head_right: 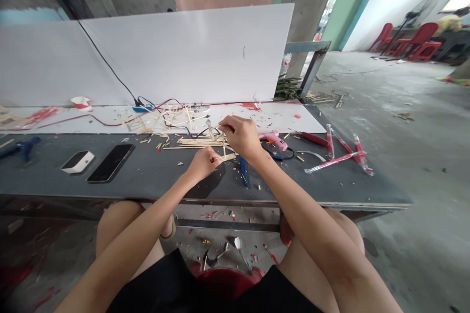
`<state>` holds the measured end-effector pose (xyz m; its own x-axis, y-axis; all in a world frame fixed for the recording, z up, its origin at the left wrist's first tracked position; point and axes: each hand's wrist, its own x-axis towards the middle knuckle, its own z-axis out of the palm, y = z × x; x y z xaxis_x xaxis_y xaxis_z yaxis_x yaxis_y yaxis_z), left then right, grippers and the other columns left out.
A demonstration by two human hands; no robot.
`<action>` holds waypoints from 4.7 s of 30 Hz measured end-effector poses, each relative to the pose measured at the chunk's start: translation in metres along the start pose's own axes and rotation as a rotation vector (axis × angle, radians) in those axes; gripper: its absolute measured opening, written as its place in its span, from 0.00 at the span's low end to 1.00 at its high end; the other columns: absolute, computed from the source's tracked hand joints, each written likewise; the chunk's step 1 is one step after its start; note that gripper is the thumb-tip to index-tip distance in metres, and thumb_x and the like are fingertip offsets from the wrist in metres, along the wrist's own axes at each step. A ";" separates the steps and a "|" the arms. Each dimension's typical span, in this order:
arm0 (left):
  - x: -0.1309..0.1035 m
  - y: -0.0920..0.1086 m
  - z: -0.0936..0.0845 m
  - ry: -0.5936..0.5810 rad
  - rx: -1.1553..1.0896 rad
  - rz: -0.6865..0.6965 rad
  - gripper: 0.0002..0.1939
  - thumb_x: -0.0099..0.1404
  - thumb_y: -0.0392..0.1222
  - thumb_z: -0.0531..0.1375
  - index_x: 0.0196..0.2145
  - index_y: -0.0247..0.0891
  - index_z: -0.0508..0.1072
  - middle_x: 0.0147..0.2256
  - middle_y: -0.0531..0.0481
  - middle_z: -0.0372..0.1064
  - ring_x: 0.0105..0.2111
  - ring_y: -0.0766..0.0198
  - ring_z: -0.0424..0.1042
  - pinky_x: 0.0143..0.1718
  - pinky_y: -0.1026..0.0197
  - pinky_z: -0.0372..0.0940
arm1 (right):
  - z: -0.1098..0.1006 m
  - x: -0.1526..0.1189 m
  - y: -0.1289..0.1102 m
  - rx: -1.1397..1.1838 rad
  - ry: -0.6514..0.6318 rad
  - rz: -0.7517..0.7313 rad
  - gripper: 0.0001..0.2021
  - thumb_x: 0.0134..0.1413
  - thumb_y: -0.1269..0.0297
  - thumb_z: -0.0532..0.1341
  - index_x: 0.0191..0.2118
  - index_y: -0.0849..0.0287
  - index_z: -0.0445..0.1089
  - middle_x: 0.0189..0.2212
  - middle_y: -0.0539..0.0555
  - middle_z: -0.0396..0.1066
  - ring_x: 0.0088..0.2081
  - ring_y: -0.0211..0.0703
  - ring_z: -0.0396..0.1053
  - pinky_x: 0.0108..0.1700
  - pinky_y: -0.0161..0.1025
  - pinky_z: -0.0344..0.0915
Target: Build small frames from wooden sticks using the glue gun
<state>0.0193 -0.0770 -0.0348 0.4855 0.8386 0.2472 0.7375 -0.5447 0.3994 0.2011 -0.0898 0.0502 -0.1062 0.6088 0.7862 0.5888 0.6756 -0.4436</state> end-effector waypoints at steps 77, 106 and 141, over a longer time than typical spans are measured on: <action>-0.001 0.001 -0.002 -0.013 -0.003 0.008 0.16 0.62 0.32 0.58 0.17 0.36 0.66 0.24 0.49 0.62 0.27 0.64 0.61 0.28 0.62 0.49 | 0.000 -0.002 0.000 0.034 -0.021 0.106 0.06 0.58 0.65 0.64 0.36 0.57 0.79 0.26 0.51 0.75 0.28 0.40 0.67 0.32 0.38 0.62; 0.000 -0.002 0.001 0.000 -0.001 -0.003 0.15 0.62 0.34 0.60 0.17 0.37 0.68 0.27 0.48 0.63 0.28 0.63 0.61 0.29 0.62 0.50 | -0.001 -0.001 0.000 0.037 -0.034 0.127 0.07 0.58 0.65 0.63 0.36 0.58 0.80 0.27 0.52 0.76 0.29 0.40 0.68 0.33 0.38 0.62; -0.001 0.000 -0.001 -0.008 0.019 -0.001 0.15 0.62 0.33 0.59 0.18 0.37 0.69 0.27 0.48 0.63 0.28 0.63 0.62 0.29 0.62 0.51 | 0.000 -0.002 0.000 0.059 -0.018 0.110 0.06 0.57 0.66 0.64 0.35 0.58 0.79 0.27 0.51 0.76 0.28 0.39 0.67 0.33 0.38 0.62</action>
<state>0.0187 -0.0775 -0.0345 0.4884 0.8392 0.2392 0.7469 -0.5438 0.3827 0.2015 -0.0911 0.0489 -0.0586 0.6875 0.7238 0.5497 0.6275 -0.5514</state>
